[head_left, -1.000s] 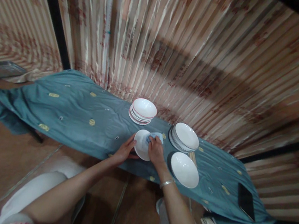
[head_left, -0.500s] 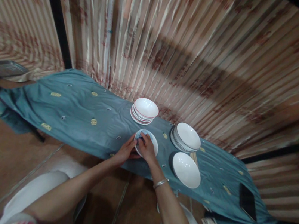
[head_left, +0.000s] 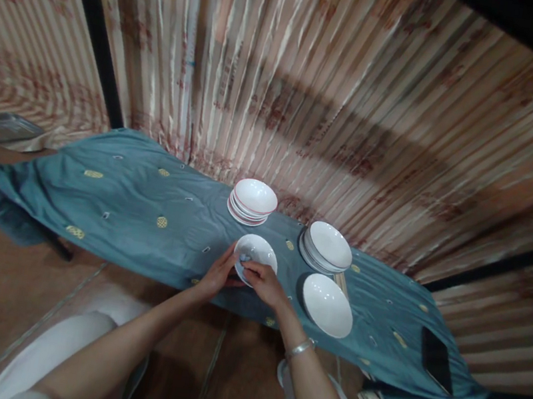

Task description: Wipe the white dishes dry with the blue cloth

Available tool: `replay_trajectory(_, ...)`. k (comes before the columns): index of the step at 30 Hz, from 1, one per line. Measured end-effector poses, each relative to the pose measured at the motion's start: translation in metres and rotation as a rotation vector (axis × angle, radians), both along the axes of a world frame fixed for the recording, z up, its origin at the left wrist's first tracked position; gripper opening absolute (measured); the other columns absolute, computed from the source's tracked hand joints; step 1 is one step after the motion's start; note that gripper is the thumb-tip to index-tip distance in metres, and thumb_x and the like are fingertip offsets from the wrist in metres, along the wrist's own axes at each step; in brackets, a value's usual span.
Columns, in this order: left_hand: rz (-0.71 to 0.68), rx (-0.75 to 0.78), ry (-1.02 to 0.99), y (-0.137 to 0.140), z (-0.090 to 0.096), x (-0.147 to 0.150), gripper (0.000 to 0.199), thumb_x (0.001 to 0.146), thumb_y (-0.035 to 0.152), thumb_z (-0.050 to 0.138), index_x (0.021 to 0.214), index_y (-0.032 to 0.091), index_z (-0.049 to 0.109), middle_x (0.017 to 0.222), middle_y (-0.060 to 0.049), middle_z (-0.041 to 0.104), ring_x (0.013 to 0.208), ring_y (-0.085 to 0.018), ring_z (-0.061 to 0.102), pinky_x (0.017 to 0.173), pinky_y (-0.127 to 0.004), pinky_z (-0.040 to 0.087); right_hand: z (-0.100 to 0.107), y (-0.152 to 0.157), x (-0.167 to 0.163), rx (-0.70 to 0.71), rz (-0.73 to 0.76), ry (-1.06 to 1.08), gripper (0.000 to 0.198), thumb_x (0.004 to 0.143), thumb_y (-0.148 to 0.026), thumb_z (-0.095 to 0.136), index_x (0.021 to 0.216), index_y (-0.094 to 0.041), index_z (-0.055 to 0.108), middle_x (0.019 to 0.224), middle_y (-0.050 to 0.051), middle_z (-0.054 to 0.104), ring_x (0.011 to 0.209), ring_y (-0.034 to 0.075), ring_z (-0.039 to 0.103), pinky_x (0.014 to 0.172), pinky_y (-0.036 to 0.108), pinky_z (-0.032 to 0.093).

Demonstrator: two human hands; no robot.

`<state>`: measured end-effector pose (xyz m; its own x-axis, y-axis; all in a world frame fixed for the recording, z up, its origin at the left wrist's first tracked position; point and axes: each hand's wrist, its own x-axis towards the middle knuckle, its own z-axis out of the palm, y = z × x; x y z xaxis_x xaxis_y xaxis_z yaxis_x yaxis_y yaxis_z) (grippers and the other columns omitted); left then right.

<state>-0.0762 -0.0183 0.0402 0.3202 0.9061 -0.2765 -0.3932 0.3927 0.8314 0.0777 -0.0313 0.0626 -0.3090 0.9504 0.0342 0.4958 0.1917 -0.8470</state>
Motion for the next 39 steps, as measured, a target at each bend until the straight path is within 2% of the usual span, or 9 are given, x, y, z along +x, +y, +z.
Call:
replay_trajectory(5,-0.021,0.014,0.030,0.000,0.003,-0.001,0.063,0.088,0.042,0.053,0.147,0.027,0.036,0.133,-0.013,0.057,0.100,-0.028,0.065,0.068,-0.038,0.060,0.010,-0.008,0.012,0.033,0.062,-0.272,0.027,0.085,-0.012,0.050,0.095,-0.020,0.074,0.096,0.004,0.073,0.087,0.017,0.065,0.081,0.028,0.047)
replay_trajectory(11,-0.015,0.012,0.051,0.002,0.004,0.000,0.061,0.088,0.040,0.053,0.146,0.028,0.038,0.130,-0.011,0.059,0.095,-0.026,0.066,0.065,-0.039,0.060,0.018,-0.008,0.017,0.131,0.073,-0.704,0.027,0.088,-0.010,0.048,0.090,-0.017,0.073,0.097,0.008,0.071,0.095,0.019,0.063,0.085,0.028,0.044)
replay_trajectory(16,-0.019,0.002,0.033,0.004,0.002,0.000,0.060,0.088,0.040,0.054,0.145,0.030,0.040,0.130,-0.009,0.060,0.095,-0.026,0.066,0.067,-0.040,0.060,0.014,0.004,0.016,0.160,0.013,-0.835,0.027,0.087,-0.009,0.048,0.096,-0.015,0.073,0.104,0.012,0.069,0.101,0.021,0.061,0.091,0.030,0.043)
replay_trajectory(19,-0.022,-0.003,0.010,0.005,0.001,0.000,0.061,0.087,0.041,0.056,0.145,0.031,0.040,0.127,-0.009,0.061,0.096,-0.026,0.066,0.069,-0.041,0.060,0.006,0.014,0.014,0.173,-0.034,-0.825,0.026,0.088,-0.011,0.048,0.097,-0.015,0.072,0.106,0.013,0.067,0.103,0.022,0.059,0.094,0.031,0.042)
replay_trajectory(24,-0.003,-0.026,0.020,0.005,0.000,0.000,0.060,0.089,0.038,0.053,0.146,0.028,0.038,0.126,-0.010,0.062,0.093,-0.024,0.066,0.070,-0.041,0.060,-0.010,0.023,0.005,0.190,-0.157,-0.691,0.031,0.089,-0.013,0.050,0.116,-0.013,0.064,0.126,0.016,0.058,0.118,0.022,0.052,0.103,0.033,0.039)
replay_trajectory(26,0.005,-0.032,0.019,0.005,0.001,0.000,0.059,0.090,0.037,0.051,0.147,0.027,0.036,0.126,-0.011,0.062,0.091,-0.023,0.067,0.069,-0.040,0.060,-0.013,0.024,0.002,0.176,-0.163,-0.632,0.034,0.087,-0.011,0.051,0.119,-0.013,0.063,0.130,0.016,0.057,0.122,0.023,0.050,0.105,0.035,0.038)
replay_trajectory(29,0.009,-0.046,0.016,0.005,0.004,0.000,0.058,0.091,0.037,0.051,0.146,0.028,0.037,0.124,-0.010,0.063,0.088,-0.022,0.067,0.068,-0.039,0.060,-0.010,0.024,0.001,0.150,-0.091,-0.552,0.032,0.085,-0.008,0.050,0.111,-0.017,0.067,0.122,0.012,0.064,0.117,0.022,0.055,0.103,0.035,0.040)
replay_trajectory(34,0.020,-0.066,0.023,0.005,0.008,0.001,0.056,0.091,0.037,0.050,0.144,0.025,0.040,0.117,-0.011,0.066,0.085,-0.023,0.068,0.067,-0.039,0.059,0.008,0.018,0.003,0.092,0.038,-0.452,0.031,0.082,-0.008,0.050,0.102,-0.019,0.072,0.109,0.007,0.071,0.102,0.020,0.063,0.094,0.031,0.045)
replay_trajectory(39,0.030,-0.069,0.025,0.004,0.011,0.001,0.056,0.090,0.039,0.053,0.143,0.024,0.043,0.118,-0.011,0.066,0.087,-0.024,0.068,0.067,-0.039,0.059,0.017,0.011,0.002,0.022,0.050,-0.328,0.032,0.078,-0.008,0.050,0.095,-0.022,0.074,0.097,0.002,0.074,0.091,0.018,0.066,0.086,0.029,0.048)
